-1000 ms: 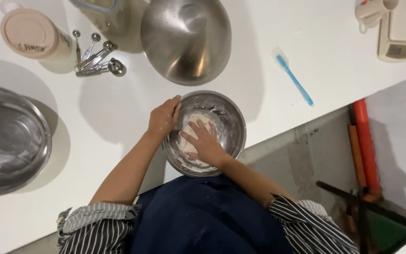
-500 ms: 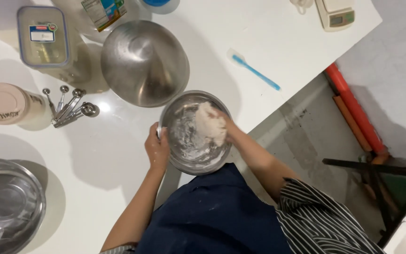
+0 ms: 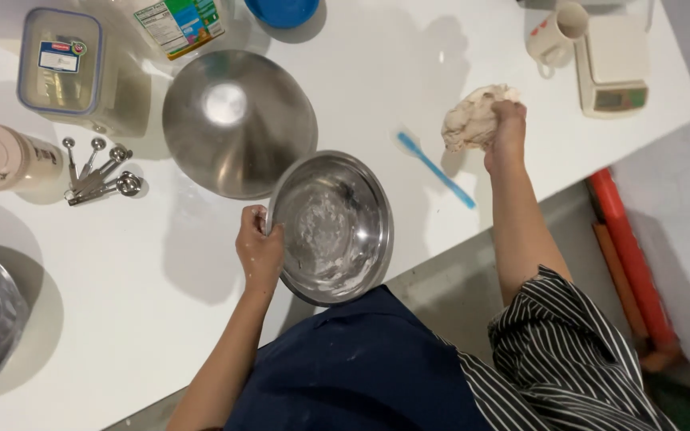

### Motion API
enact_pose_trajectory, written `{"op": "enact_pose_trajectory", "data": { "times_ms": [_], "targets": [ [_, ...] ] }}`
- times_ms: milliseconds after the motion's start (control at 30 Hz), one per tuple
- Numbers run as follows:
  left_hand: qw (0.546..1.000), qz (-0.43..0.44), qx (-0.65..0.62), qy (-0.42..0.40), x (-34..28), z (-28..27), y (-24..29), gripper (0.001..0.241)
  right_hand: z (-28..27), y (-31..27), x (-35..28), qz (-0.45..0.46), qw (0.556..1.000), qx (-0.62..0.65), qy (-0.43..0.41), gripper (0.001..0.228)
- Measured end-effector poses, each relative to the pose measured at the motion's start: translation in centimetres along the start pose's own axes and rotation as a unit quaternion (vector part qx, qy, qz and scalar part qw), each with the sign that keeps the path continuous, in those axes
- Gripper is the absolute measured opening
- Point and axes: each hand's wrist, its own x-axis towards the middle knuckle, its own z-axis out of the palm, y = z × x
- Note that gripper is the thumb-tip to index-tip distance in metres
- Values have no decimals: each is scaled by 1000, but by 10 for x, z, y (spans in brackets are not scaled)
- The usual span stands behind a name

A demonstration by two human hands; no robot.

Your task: Kneading dough on a countertop in a bakery kitchen.

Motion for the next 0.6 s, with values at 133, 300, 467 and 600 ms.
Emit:
{"op": "enact_pose_trajectory", "data": {
  "times_ms": [133, 300, 467, 600],
  "targets": [
    [999, -21, -29, 32, 12, 36, 48, 29, 9, 17, 44, -99, 931, -339, 91, 61],
    [991, 20, -41, 128, 25, 74, 99, 16, -18, 91, 12, -201, 484, -843, -121, 65],
    [975, 99, -35, 197, 28, 103, 120, 16, -13, 70, 68, -138, 499, -832, -201, 63],
    [966, 136, -49, 215, 41, 123, 148, 16, 25, 1, 92, 98, 539, -786, -286, 67]
  ]
}}
